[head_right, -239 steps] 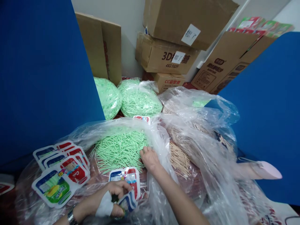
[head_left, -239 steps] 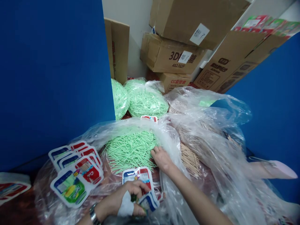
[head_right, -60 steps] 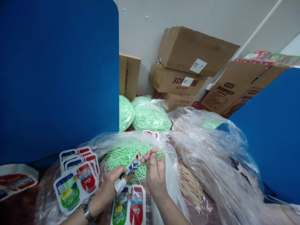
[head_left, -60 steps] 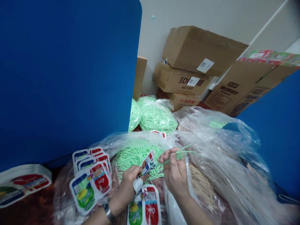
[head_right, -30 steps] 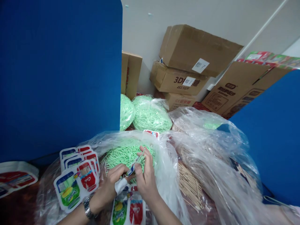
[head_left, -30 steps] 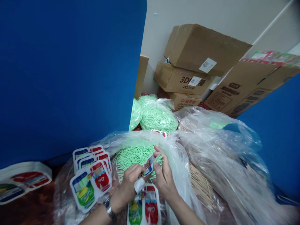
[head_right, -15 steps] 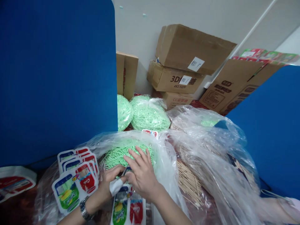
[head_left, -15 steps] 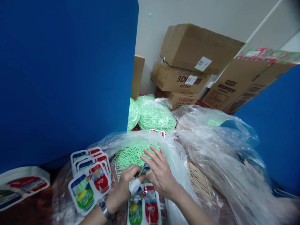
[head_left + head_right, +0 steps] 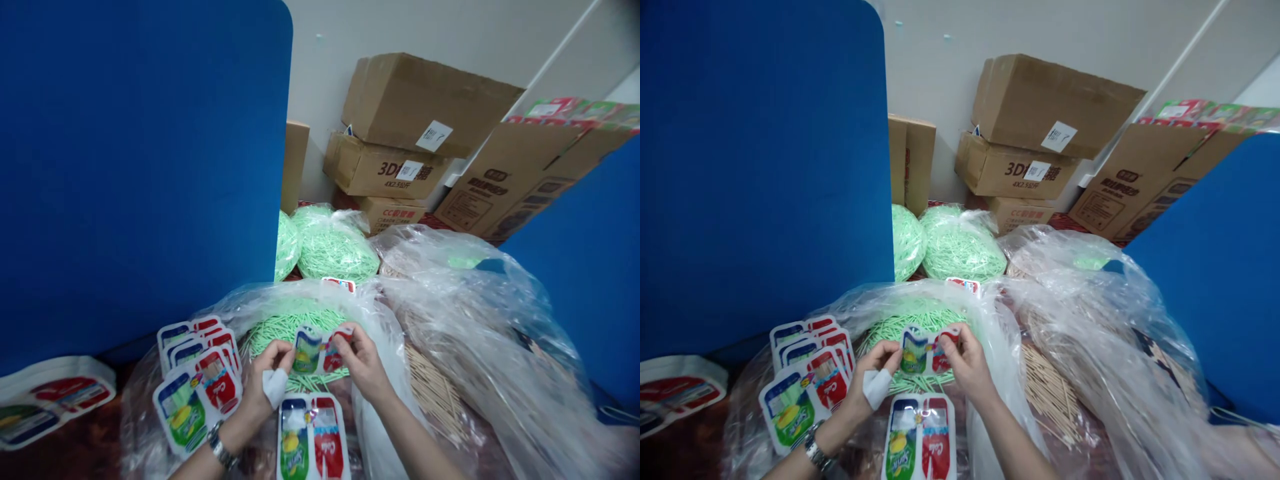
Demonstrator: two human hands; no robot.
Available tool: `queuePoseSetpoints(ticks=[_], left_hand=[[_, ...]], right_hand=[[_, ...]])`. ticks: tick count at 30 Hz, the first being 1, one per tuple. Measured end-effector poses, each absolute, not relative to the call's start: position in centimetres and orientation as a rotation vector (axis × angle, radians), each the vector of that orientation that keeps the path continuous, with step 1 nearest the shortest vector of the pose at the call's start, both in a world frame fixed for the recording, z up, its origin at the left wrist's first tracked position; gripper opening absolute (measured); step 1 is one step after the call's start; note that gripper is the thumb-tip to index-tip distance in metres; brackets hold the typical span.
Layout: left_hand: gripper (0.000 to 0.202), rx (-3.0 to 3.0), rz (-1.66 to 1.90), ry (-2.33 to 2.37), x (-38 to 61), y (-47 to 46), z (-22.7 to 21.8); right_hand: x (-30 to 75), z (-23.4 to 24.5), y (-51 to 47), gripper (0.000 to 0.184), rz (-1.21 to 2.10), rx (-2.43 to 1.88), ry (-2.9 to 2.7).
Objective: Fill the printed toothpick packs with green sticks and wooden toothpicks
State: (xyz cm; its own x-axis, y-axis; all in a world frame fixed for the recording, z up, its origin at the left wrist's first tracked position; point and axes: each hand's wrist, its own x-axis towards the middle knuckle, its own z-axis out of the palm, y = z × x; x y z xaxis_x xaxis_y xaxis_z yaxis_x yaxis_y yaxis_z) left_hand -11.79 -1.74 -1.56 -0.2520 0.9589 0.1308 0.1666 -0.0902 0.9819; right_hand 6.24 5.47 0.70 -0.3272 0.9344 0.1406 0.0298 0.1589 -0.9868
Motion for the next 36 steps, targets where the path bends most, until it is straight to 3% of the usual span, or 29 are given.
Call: queuePoseSetpoints(ticks=[5, 7, 10, 11, 12, 14, 15, 20, 24, 28, 31, 34, 36], left_hand=[[0.016, 1.394, 1.453, 1.408, -12.1, -2.0, -1.6], [0.006, 1.302, 1.451, 1.343, -12.1, -2.1, -1.5], [0.050, 1.135, 1.407, 1.216, -11.9, -2.1, -1.8], [0.057, 1.111, 1.380, 1.204, -11.9, -2.1, -1.9], [0.051, 1.113, 1.350, 1.215, -11.9, -2.0, -2.0], [0.019, 1.154, 1.306, 1.303, -11.9, -1.8, -2.1], [0.016, 1.176, 1.288, 1.351, -11.9, -1.8, -2.1], [0.022, 1.130, 1.292, 1.321, -11.9, -1.8, -1.3], [0.009, 1.161, 1.239, 1.363, -12.4, -2.8, -0.6], [0.031, 1.166, 1.175, 1.333, -13.4, -5.0, -0.3], [0.018, 1.092, 1.117, 1.377, -14.8, -7.4, -0.9], [0.021, 1.005, 1.147, 1.558, -17.4, -10.3, -2.3], [0.026, 0.961, 1.186, 1.724, -19.8, -12.1, -3.6]], right_hand=[[6.3, 1.1, 5.1, 0.023, 1.173, -1.007, -1.599], [6.3, 0.9, 5.0, 0.024, 1.170, -1.032, -1.597], [6.3, 0.6, 4.8, 0.025, 1.210, -1.038, -1.583], [6.3, 0.5, 4.6, 0.025, 1.230, -1.033, -1.584], [6.2, 0.4, 4.5, 0.025, 1.248, -1.025, -1.598], [6.1, 0.2, 4.3, 0.024, 1.262, -1.018, -1.637], [6.1, 0.2, 4.2, 0.024, 1.255, -1.020, -1.649], [5.9, 0.2, 3.9, 0.025, 1.294, -1.042, -1.622], [6.0, 0.2, 3.1, 0.023, 1.294, -1.037, -1.714], [5.5, -0.1, 2.1, 0.021, 1.301, -1.040, -1.812], [5.0, 0.1, 1.3, 0.022, 1.354, -0.967, -1.997], [5.4, 0.2, 1.1, 0.036, 1.270, -0.881, -2.253], [6.2, -0.4, 1.4, 0.035, 1.132, -0.903, -2.439]])
